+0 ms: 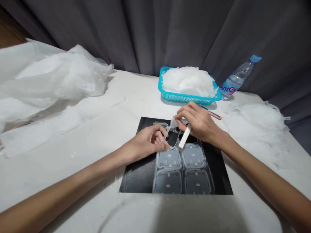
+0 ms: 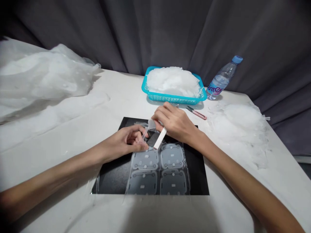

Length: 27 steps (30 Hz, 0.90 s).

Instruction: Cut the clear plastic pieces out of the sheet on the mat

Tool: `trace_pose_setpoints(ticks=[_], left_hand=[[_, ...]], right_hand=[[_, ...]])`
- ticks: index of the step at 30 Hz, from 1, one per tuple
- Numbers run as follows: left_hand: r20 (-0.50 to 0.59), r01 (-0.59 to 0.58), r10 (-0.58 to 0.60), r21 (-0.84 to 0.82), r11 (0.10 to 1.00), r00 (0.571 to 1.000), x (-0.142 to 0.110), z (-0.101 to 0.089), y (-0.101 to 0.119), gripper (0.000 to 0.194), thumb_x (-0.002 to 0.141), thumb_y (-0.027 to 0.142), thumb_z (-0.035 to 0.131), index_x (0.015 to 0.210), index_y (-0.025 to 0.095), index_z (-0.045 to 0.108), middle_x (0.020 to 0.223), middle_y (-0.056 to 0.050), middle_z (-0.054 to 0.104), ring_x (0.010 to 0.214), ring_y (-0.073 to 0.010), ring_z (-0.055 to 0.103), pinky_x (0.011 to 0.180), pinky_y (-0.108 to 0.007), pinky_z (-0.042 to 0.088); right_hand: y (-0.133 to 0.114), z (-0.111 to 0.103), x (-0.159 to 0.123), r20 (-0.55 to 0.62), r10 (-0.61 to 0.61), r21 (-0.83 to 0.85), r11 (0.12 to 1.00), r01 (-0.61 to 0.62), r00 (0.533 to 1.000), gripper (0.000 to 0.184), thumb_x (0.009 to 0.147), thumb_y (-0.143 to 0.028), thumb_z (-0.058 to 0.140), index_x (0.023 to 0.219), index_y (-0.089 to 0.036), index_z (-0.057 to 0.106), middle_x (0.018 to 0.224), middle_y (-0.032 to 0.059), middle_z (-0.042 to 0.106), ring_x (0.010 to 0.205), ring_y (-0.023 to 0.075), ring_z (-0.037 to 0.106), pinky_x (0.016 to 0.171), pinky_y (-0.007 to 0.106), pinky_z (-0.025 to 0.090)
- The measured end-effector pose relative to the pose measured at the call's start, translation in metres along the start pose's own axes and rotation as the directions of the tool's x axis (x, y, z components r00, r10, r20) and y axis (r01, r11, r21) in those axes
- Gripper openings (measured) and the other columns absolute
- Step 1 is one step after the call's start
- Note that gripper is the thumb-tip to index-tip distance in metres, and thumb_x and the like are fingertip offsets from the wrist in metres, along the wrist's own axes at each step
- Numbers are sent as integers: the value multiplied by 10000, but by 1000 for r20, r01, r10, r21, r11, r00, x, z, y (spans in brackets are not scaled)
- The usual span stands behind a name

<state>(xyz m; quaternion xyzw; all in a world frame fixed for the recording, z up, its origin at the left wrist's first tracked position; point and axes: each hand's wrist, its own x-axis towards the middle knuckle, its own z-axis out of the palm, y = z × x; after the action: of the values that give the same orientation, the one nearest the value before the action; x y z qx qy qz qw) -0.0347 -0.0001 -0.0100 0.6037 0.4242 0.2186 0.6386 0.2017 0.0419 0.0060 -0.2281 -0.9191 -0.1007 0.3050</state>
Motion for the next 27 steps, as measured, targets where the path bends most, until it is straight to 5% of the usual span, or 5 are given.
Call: trace_pose_setpoints(ticks=[3,9,14,27], left_hand=[[49,-33,32,25,999,998,0,-5,5,325,846,403,804,1016,175,647,780,20,630,744,-153,611,699,-291,454],[-43,-95,91,-87,992,995,-3,-4,15,270,971,451,683,988,186,731,1062,-63,764,1055,-219,685,964,-339,477],[-90,-55,41,-155,986,995,-1,-2,18,334,965,495,690,892,175,754,909,-51,773,912,-201,684,912,-323,475],[14,101,-101,-242,965,995,4,-13,26,324,861,452,792,719,169,718,791,-23,680,783,-169,584,797,-310,426]], right_hand=[[-6,-4,-4,-14,31,105,994,-30,999,115,1022,-136,550,1007,-181,655,912,80,730,853,232,597,745,368,496],[-20,-4,-15,-43,67,212,976,-57,997,51,1013,-177,627,1057,-174,653,917,71,762,834,216,627,733,356,502],[-23,-2,-16,-59,73,261,964,-56,996,111,1024,-193,636,1125,-177,676,990,85,777,875,213,652,763,358,526],[-26,-9,-17,-75,34,185,983,-19,997,133,983,-183,707,1113,-159,701,979,86,774,857,206,583,743,341,555]])
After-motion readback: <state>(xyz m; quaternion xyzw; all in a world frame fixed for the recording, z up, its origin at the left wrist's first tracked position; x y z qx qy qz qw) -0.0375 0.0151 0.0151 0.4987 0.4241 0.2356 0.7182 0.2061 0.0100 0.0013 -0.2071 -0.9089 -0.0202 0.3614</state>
